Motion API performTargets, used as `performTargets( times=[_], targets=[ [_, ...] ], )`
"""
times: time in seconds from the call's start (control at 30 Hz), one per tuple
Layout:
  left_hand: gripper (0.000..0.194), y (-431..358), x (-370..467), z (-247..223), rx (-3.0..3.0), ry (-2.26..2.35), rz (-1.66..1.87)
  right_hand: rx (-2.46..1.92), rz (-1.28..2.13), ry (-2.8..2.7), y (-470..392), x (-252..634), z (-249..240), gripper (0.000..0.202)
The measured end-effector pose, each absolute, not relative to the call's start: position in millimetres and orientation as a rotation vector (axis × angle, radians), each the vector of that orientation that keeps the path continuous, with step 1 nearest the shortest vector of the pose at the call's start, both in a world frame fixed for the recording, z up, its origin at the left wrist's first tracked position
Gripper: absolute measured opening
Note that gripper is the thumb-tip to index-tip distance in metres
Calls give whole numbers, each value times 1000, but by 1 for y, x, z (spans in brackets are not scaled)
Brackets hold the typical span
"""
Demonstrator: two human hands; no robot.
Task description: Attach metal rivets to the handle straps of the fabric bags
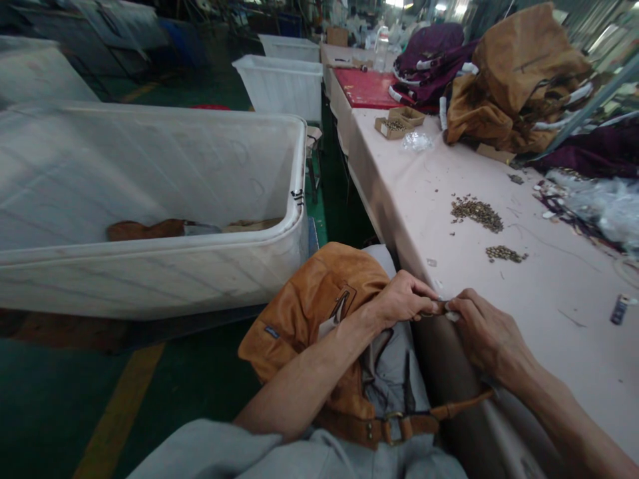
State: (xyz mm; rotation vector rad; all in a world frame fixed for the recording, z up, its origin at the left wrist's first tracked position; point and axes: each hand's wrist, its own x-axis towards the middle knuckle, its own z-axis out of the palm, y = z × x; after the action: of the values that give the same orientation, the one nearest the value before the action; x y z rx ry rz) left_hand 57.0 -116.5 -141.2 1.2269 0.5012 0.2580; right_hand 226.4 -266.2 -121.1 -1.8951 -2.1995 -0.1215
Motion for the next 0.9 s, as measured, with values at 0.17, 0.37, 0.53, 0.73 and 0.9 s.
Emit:
performTargets(
  times=[0.17,0.37,0.53,0.73,0.9],
  targets=[
    [34,-118,56,-140,1147,482,260,-1850,-35,-2166,-266,224,-116,19],
    [40,-119,57,-145,1132,473,252,-1739,178,-2039,-266,227,-112,18],
    [40,-121,57,-147,1146,404,270,-1657,278,-2021,-265,232,-112,13],
    [41,-121,56,-146,1146,419,260,-1627,321,-2014,-264,235,-109,10],
    [41,-121,55,-142,1173,428,263,-1612,265,-1957,-261,236,-109,18]
  ],
)
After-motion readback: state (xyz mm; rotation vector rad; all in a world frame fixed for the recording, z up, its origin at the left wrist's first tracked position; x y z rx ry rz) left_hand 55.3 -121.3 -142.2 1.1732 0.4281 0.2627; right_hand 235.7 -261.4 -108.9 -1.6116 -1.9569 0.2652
